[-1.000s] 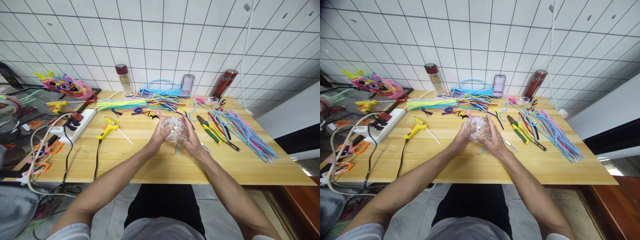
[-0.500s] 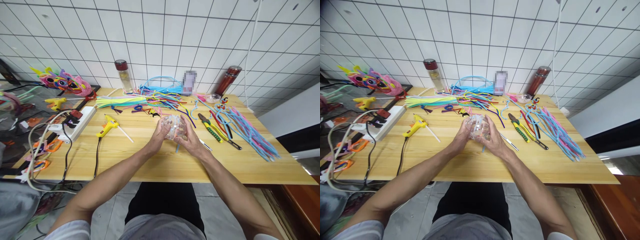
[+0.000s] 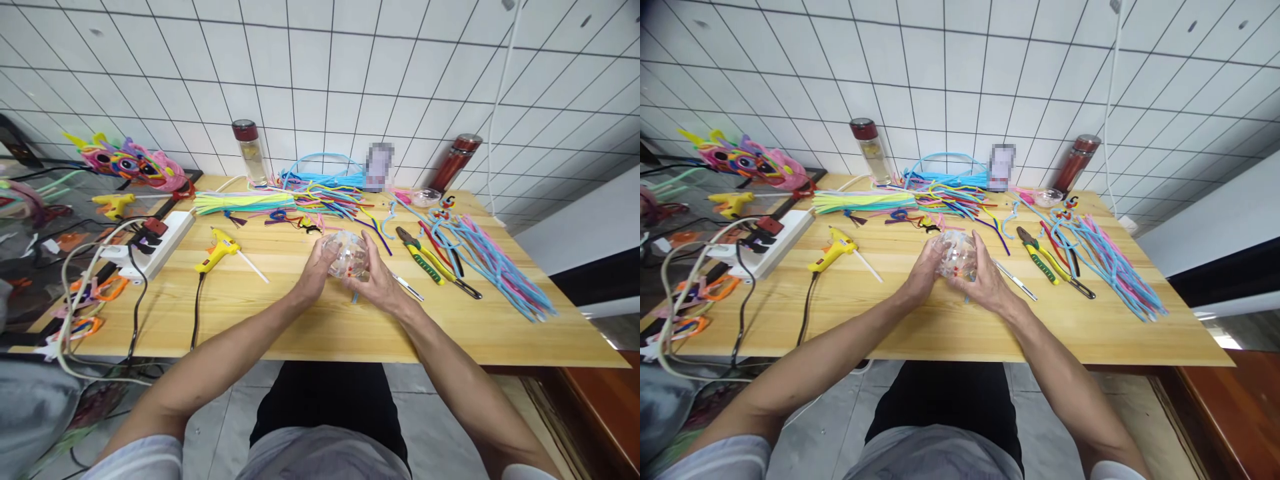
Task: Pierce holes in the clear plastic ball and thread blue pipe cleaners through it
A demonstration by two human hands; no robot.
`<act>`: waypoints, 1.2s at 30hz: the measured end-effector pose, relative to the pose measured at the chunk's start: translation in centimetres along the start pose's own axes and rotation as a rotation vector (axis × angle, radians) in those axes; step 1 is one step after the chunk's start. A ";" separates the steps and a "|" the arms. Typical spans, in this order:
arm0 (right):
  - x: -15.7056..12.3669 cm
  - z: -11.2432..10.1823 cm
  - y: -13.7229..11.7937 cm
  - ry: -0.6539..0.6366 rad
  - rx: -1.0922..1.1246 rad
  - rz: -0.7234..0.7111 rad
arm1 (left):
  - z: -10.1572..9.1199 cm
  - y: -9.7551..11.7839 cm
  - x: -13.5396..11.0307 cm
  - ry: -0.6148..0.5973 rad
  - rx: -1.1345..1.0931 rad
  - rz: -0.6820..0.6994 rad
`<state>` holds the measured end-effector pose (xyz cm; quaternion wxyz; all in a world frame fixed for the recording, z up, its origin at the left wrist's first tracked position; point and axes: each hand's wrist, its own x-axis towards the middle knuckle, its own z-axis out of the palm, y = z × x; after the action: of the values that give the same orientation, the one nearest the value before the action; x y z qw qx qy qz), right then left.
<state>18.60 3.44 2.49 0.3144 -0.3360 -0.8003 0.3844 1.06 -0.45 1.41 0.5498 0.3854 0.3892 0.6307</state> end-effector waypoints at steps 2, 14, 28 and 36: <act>0.0 0.1 -0.1 0.013 0.001 0.004 | -0.1 0.0 0.1 -0.002 -0.006 -0.006; -0.1 -0.6 -0.1 -0.025 0.007 0.025 | 0.0 0.9 -0.6 -0.093 0.103 0.024; 0.3 -1.0 -0.2 0.040 0.123 0.001 | 0.1 1.6 -1.1 -0.037 0.321 0.177; 0.3 -0.3 0.4 0.050 0.329 -0.009 | -0.2 -0.4 -0.8 0.004 0.633 0.518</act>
<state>18.81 3.97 2.43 0.3866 -0.2857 -0.7199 0.5006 1.14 -1.26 0.94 0.2264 0.6196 0.4551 0.5980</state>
